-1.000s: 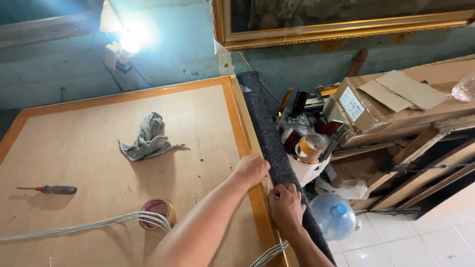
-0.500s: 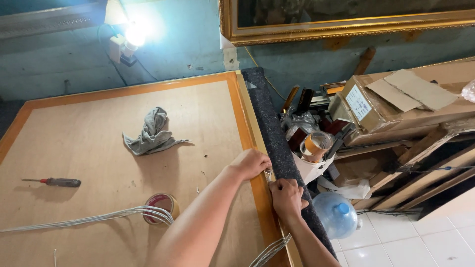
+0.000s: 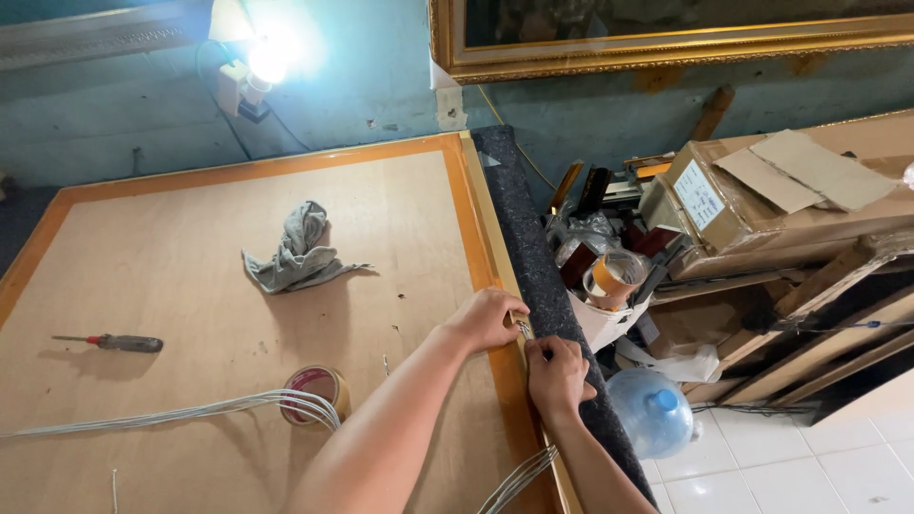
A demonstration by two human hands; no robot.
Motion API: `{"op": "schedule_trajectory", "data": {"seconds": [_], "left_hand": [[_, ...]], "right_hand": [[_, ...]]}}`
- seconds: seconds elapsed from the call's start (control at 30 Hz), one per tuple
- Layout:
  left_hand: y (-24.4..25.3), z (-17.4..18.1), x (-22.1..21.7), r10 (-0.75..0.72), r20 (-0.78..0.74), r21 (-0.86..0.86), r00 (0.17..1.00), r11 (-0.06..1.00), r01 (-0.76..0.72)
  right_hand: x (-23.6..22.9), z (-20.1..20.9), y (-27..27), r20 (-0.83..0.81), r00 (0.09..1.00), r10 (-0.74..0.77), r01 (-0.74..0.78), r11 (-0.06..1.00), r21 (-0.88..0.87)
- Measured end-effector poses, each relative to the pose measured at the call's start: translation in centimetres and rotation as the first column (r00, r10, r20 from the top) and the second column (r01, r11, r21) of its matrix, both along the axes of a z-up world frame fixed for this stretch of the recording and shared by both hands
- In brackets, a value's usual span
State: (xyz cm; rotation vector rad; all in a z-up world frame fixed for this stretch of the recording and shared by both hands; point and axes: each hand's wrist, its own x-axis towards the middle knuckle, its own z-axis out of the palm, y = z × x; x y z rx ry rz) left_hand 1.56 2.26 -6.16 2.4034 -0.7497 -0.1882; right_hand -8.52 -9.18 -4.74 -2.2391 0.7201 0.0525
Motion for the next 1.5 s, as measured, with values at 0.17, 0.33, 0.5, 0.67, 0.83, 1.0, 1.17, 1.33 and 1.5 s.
{"op": "schedule_trajectory", "data": {"seconds": [0.17,0.33,0.5,0.67,0.83,1.0,1.17,1.33,1.5], "left_hand": [[-0.2,-0.2,0.0,0.001,0.013,0.034,1.0,0.999,-0.002],[-0.7,-0.1,0.3,0.021,0.021,0.058,1.0,0.998,-0.022],[-1.0,0.7,-0.3,0.047,0.058,0.22,0.997,0.974,-0.059],[-1.2,2.2,0.3,-0.039,0.082,0.316,0.996,0.949,0.011],[-2.6,-1.0,3.5,-0.144,0.162,0.569,0.976,0.822,0.027],[-4.3,-1.2,4.8,-0.2,0.158,0.661,0.967,0.749,0.047],[-4.9,-0.5,5.5,-0.188,0.041,0.73,0.981,0.677,0.099],[-4.3,4.1,3.7,-0.157,-0.05,0.7,0.986,0.698,0.147],[-4.4,4.9,4.1,-0.259,-0.088,0.71,0.962,0.661,0.242]], "right_hand": [[1.0,-1.3,-0.3,-0.014,1.0,0.027,-0.027,0.999,-0.025],[1.4,0.2,0.1,0.011,0.999,0.049,-0.047,0.991,-0.125],[1.6,0.5,0.2,0.052,0.998,0.041,-0.033,0.989,-0.147],[1.5,0.9,0.0,0.011,1.0,0.025,-0.024,0.994,-0.106],[1.7,-0.2,-0.6,0.01,0.999,0.042,-0.04,0.991,-0.128],[2.0,-0.9,-0.8,0.089,0.996,0.002,0.003,0.999,-0.053],[1.4,1.2,-0.5,0.075,0.997,0.001,0.001,1.0,-0.022],[1.2,2.1,-0.4,0.088,0.996,-0.002,0.002,1.0,0.001],[1.0,3.0,-0.5,0.05,0.999,0.017,-0.018,0.999,0.028]]}}
